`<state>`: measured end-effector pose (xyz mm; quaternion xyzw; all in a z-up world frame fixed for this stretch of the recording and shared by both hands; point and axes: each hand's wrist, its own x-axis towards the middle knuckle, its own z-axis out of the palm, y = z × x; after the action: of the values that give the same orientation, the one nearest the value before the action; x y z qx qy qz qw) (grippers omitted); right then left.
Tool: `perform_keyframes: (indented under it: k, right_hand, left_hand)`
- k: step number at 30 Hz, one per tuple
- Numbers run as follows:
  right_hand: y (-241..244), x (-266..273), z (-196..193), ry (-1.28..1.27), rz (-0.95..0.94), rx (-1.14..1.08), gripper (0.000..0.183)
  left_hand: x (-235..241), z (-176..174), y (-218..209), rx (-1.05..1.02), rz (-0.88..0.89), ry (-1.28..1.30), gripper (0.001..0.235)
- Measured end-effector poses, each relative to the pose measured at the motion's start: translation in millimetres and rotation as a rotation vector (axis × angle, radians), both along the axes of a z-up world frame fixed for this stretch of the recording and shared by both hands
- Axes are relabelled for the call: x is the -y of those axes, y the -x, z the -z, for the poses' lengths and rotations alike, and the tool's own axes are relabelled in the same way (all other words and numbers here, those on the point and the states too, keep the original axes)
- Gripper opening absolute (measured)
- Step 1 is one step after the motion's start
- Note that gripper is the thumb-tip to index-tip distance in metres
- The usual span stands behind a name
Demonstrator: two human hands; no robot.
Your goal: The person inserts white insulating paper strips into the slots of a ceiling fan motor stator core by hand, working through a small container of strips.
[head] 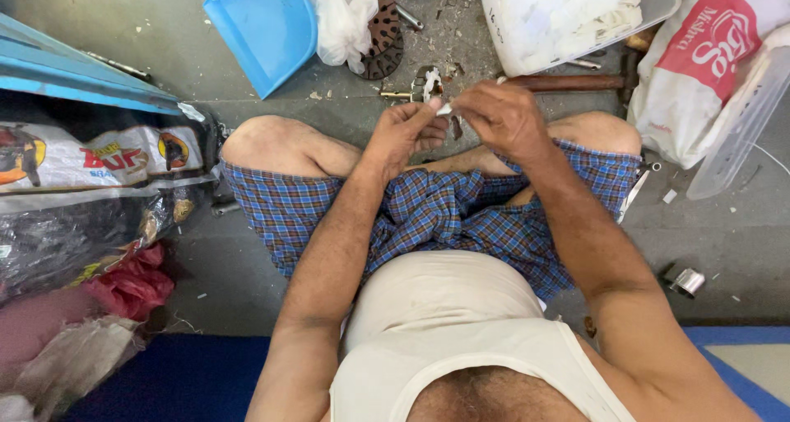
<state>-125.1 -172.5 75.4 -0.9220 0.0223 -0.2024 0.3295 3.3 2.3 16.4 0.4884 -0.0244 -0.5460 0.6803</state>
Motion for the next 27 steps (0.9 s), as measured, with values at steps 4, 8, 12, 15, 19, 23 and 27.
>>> perform_keyframes:
  k: [4,8,12,15,19,23,27]
  right_hand:
    - [9,-25,3,-0.119,0.056,0.005,0.022]
    - [8,-30,24,-0.966,0.192,-0.192,0.020]
    - [11,-26,41,-1.240,0.260,-0.262,0.021]
    - [8,-25,44,-1.239,0.277,-0.259,0.022]
    - [5,-27,48,-1.078,0.286,-0.229,0.020]
    - [6,-26,54,-1.033,0.385,-0.129,0.020]
    - [3,9,49,-0.756,0.485,0.058,0.023]
  left_hand:
    - [-7,1,-2,-0.070,0.023,0.085,0.023]
    - [-4,9,2,0.039,-0.079,0.015,0.022]
    - [-4,19,6,0.103,-0.053,0.030,0.022]
    - [-2,21,6,0.132,-0.051,0.020,0.022]
    - [1,19,5,0.127,-0.059,-0.007,0.024]
    - [-1,19,2,0.089,-0.107,-0.002,0.026]
    - [3,16,4,0.098,-0.158,0.008,0.033]
